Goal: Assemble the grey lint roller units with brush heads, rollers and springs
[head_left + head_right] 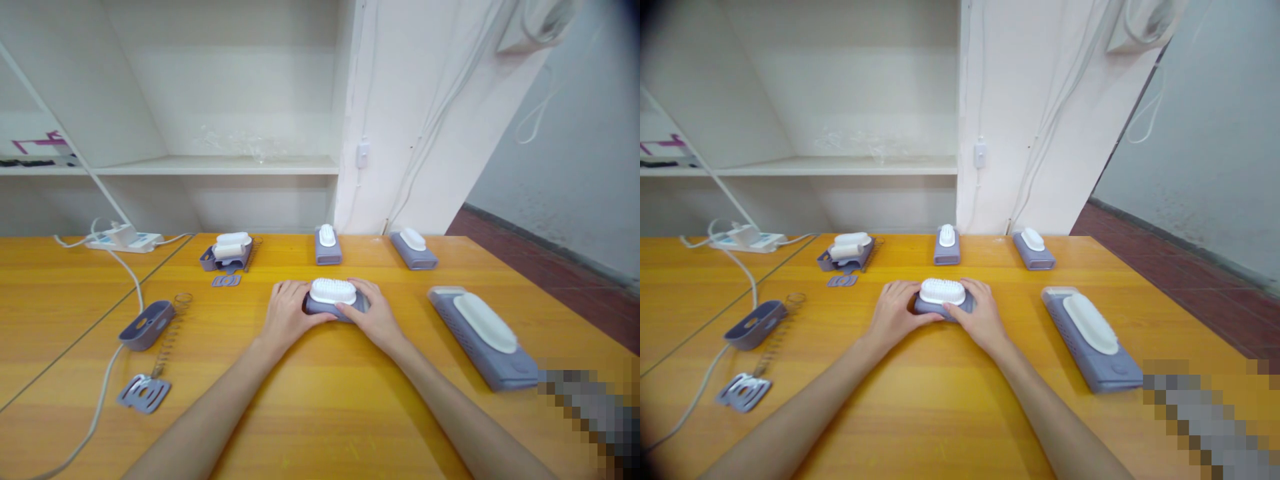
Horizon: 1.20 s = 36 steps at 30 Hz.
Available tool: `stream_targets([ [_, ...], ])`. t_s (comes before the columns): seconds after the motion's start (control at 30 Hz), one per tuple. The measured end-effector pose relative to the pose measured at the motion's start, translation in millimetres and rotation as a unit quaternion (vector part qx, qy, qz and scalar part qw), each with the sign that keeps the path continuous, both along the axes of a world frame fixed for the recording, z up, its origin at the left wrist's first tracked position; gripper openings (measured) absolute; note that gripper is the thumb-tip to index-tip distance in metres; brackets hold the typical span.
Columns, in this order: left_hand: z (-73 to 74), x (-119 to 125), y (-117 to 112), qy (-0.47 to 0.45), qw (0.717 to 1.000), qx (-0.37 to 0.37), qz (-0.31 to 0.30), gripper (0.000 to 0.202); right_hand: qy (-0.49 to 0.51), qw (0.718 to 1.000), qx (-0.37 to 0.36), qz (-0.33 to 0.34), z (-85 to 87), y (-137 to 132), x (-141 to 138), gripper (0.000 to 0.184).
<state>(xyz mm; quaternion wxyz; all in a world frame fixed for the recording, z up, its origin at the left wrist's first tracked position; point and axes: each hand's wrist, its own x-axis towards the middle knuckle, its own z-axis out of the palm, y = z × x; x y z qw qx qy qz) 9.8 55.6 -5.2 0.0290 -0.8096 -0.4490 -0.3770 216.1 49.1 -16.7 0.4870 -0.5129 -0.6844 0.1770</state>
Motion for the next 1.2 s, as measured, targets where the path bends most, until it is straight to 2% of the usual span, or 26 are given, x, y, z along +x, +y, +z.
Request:
stream_targets([
  [0.23, -6.7, 1.8, 0.8, -0.038, 0.999, 0.006, 0.003, 0.057, -0.013, 1.0, -0.001, 0.005, 1.1, -0.4, -0.5, 0.048],
  [0.47, -6.8, 3.1, 3.8, -0.123, 0.989, -0.08, -0.017, 0.049, -0.067, 0.998, 0.007, 0.02, 6.3, -6.3, -3.4, 0.061],
  [0.73, -8.3, 7.7, 3.0, -0.216, 0.967, -0.135, -0.014, 0.046, -0.076, 0.997, 0.011, 0.018, 3.6, -5.8, -3.5, 0.061],
  [0.93, -3.0, 5.5, 2.7, -0.189, 0.971, -0.145, -0.024, 0.043, -0.081, 0.997, 0.016, 0.013, 4.4, -7.6, -4.2, 0.06],
  [1.2, -10.1, 1.8, 2.3, -0.112, 0.99, -0.085, -0.022, 0.045, -0.052, 0.999, 0.005, -0.004, 0.9, -6.0, -4.2, 0.069],
])
